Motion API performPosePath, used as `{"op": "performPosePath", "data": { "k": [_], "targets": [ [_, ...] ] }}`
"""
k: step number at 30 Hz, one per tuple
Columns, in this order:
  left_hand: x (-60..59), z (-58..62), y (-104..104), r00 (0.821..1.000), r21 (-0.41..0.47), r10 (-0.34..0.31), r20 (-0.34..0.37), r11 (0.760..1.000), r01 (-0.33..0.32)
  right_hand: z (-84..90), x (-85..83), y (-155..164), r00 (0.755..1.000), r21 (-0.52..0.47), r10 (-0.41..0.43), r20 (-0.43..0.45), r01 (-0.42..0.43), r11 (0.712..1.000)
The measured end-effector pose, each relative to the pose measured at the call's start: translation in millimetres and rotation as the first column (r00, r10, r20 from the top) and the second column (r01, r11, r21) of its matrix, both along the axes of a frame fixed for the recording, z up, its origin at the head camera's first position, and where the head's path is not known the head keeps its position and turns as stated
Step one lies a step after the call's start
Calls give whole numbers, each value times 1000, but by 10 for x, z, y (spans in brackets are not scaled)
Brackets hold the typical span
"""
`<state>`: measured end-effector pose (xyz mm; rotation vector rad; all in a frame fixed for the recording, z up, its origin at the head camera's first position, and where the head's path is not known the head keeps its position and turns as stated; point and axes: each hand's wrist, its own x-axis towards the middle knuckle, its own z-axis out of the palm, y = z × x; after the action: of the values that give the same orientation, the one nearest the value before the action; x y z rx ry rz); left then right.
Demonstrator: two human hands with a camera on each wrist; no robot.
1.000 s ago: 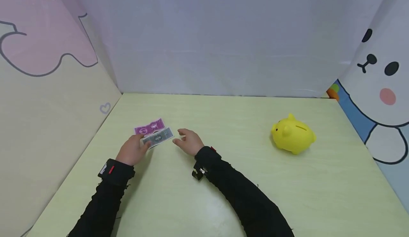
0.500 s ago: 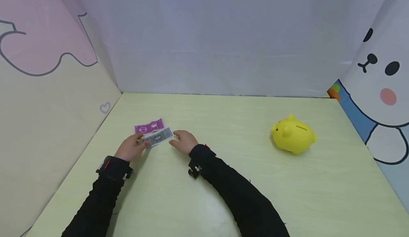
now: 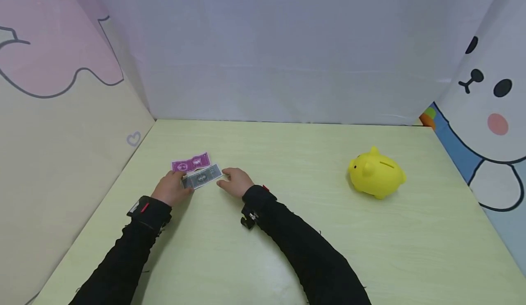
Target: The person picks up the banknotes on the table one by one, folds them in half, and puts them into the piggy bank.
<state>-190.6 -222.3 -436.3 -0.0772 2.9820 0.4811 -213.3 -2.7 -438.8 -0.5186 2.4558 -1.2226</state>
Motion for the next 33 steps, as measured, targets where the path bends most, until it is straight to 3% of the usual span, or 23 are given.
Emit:
{"op": "performPosePath", "data": {
  "k": [13,20,29,33],
  "targets": [
    [-71,-2,-36,998,36,-6,58,999,4,5,-5,16,1000,-1,4,10,-4,1000],
    [-61,25,-20,997,97,38,74,994,-45,16,-9,25,1000,-12,-5,20,5,1000],
    [-48,54,-14,997,176,2,74,984,-15,18,-7,34,1000,-29,4,16,-4,1000],
    [-14,88,-12,999,194,-12,35,981,5,14,-5,40,1000,-41,12,11,-11,999]
  ]
}}
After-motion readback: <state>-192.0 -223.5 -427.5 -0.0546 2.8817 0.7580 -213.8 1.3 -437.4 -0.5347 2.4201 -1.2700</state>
